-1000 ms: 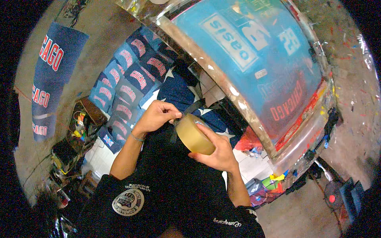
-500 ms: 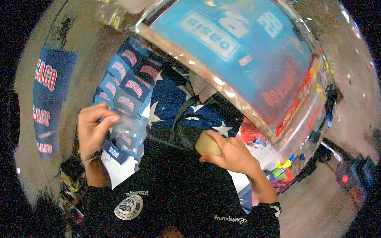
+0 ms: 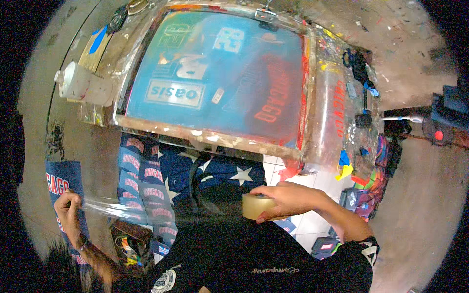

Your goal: The person applies adhesive tape to the edges of a screen printing frame and smooths it down by hand.

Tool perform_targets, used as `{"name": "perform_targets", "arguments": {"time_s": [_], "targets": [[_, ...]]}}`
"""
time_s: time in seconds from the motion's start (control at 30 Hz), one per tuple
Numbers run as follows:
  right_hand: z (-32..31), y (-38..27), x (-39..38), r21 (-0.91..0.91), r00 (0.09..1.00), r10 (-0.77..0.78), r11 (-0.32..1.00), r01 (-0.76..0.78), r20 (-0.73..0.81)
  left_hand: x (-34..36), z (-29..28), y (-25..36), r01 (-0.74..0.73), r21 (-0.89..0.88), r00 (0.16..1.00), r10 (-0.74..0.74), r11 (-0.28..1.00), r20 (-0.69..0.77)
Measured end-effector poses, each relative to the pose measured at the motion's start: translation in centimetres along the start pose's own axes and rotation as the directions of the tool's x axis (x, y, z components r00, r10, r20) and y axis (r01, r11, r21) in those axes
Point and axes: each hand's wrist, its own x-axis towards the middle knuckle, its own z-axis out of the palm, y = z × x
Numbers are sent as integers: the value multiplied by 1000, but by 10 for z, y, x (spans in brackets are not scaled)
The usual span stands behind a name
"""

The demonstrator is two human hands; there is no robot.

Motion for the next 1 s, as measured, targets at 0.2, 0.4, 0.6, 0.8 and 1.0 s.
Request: {"name": "perform_targets", "arguments": {"time_s": [0.2, 0.4, 0.6, 0.8, 1.0], "targets": [[1, 6, -14, 145, 997, -81, 986, 78, 19, 11, -15, 10, -49, 10, 998, 49, 999, -25], [-9, 1, -22, 29, 1000, -26, 999, 26, 9, 7, -37, 60, -279, 168, 958, 287, 945, -21], [13, 31, -4, -90, 992, 123, 988, -122, -1, 2, -47, 95, -461, 145, 881, 471, 876, -44], [-20, -8, -42, 86, 963, -269, 960, 265, 34, 3, -103, 46, -330, 246, 923, 366, 912, -118], [-24, -60, -87, -226, 776, -543, 840, 494, -321, -6, -115, 36, -439, 267, 671, 510, 858, -538]]}}
